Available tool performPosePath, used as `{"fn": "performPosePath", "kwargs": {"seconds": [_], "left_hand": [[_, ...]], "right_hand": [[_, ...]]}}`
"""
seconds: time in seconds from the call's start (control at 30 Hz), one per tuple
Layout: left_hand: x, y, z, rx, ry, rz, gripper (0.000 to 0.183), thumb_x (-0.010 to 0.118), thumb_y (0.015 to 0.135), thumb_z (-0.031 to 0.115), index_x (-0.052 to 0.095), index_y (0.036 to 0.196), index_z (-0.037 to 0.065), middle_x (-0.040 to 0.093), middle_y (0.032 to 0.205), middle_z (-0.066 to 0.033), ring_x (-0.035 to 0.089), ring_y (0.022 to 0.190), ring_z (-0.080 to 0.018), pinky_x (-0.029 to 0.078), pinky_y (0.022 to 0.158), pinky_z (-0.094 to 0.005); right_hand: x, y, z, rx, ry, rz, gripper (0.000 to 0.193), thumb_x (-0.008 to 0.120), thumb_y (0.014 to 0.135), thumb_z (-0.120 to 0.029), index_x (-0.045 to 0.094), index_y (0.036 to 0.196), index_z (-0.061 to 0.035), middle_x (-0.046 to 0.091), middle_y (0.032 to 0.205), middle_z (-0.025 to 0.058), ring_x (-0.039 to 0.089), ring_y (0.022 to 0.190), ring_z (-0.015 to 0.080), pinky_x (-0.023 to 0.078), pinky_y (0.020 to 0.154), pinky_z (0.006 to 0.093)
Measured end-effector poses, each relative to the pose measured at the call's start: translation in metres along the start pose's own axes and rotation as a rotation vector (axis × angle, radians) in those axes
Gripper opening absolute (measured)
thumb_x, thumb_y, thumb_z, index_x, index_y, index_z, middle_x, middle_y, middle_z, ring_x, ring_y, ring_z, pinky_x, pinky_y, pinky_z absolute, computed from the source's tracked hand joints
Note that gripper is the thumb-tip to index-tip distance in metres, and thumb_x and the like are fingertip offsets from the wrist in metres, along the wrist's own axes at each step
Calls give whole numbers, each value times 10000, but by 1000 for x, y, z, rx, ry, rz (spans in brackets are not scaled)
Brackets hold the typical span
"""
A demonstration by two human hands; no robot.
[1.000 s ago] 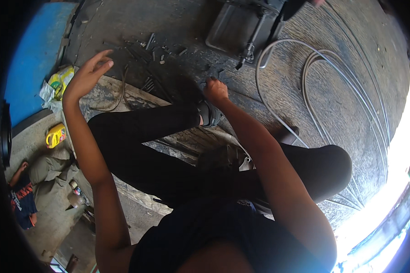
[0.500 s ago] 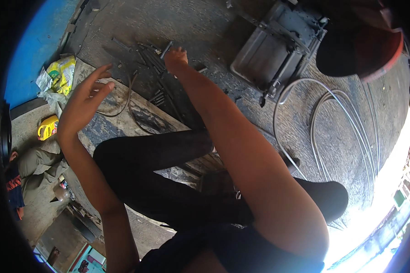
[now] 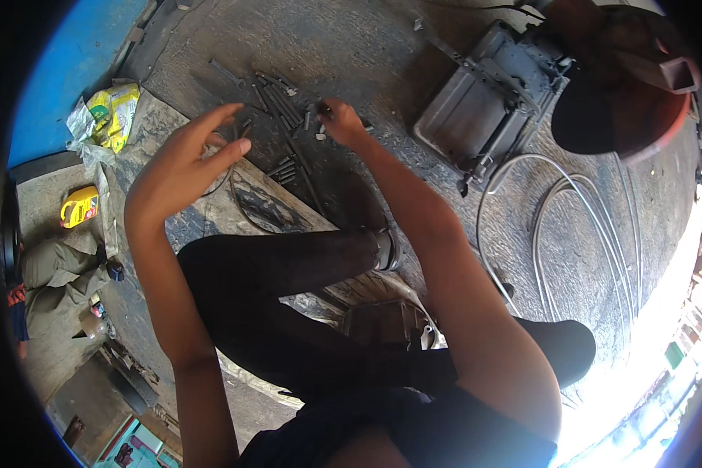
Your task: Using a metal chop saw to cut lengths of rebar on a fabrication floor.
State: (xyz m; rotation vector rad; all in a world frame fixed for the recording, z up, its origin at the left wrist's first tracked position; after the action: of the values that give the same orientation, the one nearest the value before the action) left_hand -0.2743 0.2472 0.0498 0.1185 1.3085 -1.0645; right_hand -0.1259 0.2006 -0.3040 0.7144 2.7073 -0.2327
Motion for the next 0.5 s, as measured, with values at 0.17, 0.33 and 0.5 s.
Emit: {"fn": "performPosePath", "kwargs": {"seconds": [0.17, 0.33, 0.5], "left_hand": [[5, -2, 14, 118, 12, 23, 667, 652, 936, 485, 495, 1450, 90, 588, 1348, -209, 637, 1142, -302, 511, 923, -399], [4, -11, 49, 140, 152, 54, 694, 634, 935, 530, 480, 1468, 113, 581, 1366, -186, 637, 1133, -296, 503, 941, -397], [9, -26, 95, 258, 156, 39, 737, 618, 918, 551, 476, 1465, 78, 527, 1439, -227, 524, 1325, -363, 426, 1073, -430]], "right_hand": [[-57, -107, -37, 44, 203, 84, 276, 762, 838, -147, 636, 1041, -8, 692, 928, 148, 701, 895, 260, 526, 783, 387], [-114, -176, -86, -82, 203, 165, 360, 723, 879, -31, 565, 1202, -12, 674, 933, 92, 686, 871, 152, 527, 744, 309], [-158, -236, -112, -120, 380, 310, 513, 682, 859, 51, 493, 1329, -31, 689, 977, 132, 721, 827, 231, 546, 726, 351]]}}
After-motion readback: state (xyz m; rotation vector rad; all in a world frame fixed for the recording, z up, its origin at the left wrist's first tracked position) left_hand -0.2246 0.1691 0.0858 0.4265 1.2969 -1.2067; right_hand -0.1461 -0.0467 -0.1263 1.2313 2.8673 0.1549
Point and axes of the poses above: each hand's wrist, its own y-axis towards the middle knuckle, its own x-axis out of the palm, z = x × y, the point moved 3 cm from there along y, towards the middle knuckle
